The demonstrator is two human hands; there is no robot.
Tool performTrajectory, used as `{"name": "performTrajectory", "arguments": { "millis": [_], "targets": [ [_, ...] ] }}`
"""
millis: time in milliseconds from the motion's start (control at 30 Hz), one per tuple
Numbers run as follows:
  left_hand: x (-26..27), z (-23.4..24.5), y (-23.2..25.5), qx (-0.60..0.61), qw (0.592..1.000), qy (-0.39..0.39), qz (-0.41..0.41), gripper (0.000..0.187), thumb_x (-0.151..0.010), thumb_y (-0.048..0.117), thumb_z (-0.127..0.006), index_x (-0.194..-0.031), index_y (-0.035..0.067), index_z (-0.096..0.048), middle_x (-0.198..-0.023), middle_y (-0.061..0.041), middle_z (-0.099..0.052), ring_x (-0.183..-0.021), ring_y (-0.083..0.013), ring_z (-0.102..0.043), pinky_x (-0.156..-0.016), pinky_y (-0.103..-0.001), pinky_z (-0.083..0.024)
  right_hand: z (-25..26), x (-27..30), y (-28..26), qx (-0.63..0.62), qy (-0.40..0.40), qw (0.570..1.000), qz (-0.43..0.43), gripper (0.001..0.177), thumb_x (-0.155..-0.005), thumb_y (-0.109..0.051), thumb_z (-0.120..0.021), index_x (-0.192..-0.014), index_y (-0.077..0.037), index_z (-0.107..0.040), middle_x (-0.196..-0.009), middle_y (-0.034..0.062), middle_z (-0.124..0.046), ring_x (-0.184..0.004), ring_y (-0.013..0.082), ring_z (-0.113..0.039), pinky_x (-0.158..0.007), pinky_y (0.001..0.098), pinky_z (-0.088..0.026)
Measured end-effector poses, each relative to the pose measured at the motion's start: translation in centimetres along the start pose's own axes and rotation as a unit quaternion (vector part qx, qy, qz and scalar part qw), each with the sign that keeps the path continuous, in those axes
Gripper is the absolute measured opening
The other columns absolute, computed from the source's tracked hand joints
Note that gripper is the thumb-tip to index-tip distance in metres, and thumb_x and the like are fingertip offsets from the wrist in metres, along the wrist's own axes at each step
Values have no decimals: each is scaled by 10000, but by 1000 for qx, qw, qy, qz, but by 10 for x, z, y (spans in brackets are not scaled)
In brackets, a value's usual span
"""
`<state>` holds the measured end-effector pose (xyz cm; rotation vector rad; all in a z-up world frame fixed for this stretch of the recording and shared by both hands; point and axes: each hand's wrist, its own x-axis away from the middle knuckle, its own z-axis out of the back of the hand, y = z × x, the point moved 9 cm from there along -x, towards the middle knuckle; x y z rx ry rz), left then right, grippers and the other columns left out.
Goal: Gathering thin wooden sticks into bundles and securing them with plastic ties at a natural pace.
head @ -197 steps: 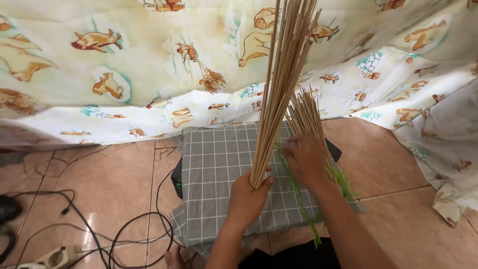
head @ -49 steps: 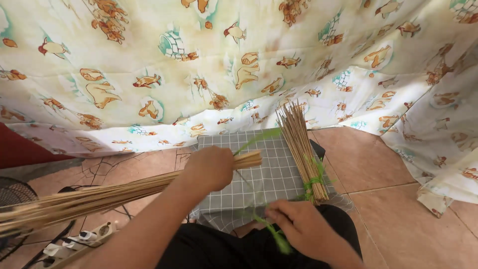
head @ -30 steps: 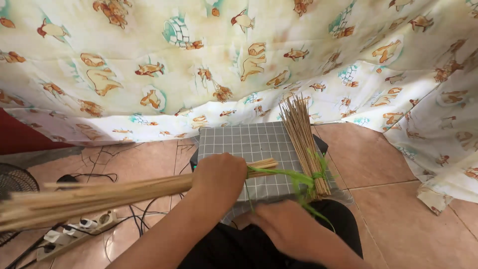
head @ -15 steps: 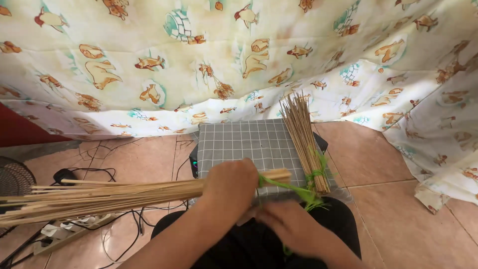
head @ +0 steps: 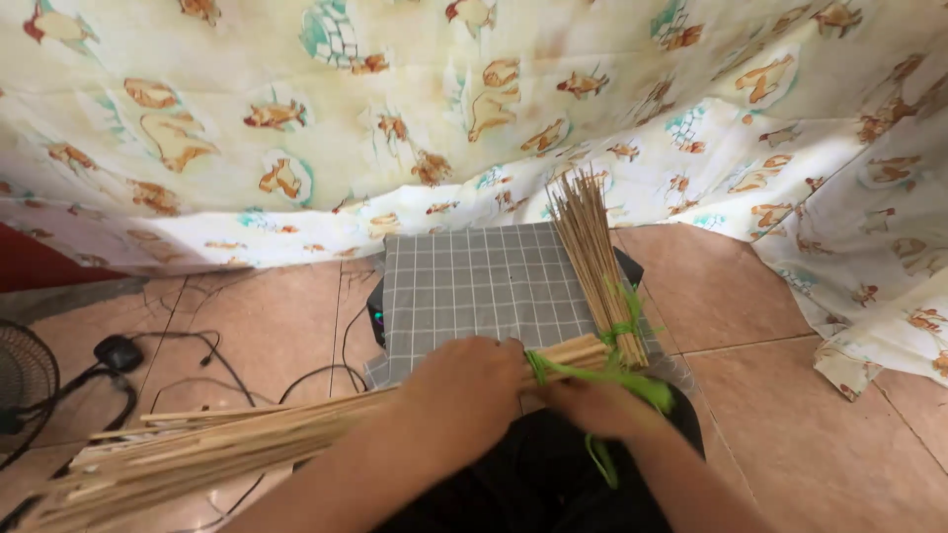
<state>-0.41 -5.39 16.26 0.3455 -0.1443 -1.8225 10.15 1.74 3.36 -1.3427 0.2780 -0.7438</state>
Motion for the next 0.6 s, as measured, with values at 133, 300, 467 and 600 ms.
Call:
{"name": "performTrajectory", "arguments": {
  "millis": [133, 300, 467, 600],
  "targets": [
    [3, -29, -28, -81, 997, -3, 15, 242, -797, 325, -754, -878, 118, -659, -741, -152, -710, -599, -388, -693, -520, -489, -556, -35, 51, -43, 205, 13, 977, 57, 192, -902, -236, -639, -956, -129, -789, -811, -30, -843, -629, 149, -709, -614, 286, -565],
    [-2, -43, -37, -171, 984, -48, 11, 177, -899, 285, -643, -935, 112, -631, -683, -131, -720, -540, -349, -708, -468, -463, -549, -3, 86, -81, 335, -18, 941, 40, 198, -948, -409, -637, -894, -229, -701, -732, -45, -780, -602, 184, -703, -613, 328, -553],
    [0, -41, -9, -214, 976, 21, -29, 106, -860, 180, -659, -765, 135, -669, -686, -65, -684, -517, -271, -679, -428, -413, -528, 29, 58, -142, 343, 55, 920, 181, 133, -846, -266, -699, -822, -167, -785, -710, -34, -804, -529, 187, -672, -544, 315, -525],
    [7, -22, 20, -129, 987, -71, -70, 171, -914, 223, -655, -835, 74, -686, -672, -123, -706, -518, -312, -685, -455, -439, -531, 46, 8, -96, 263, 58, 948, 170, 172, -843, -204, -715, -917, -101, -831, -782, -15, -833, -612, 126, -681, -611, 282, -541]
  ]
}}
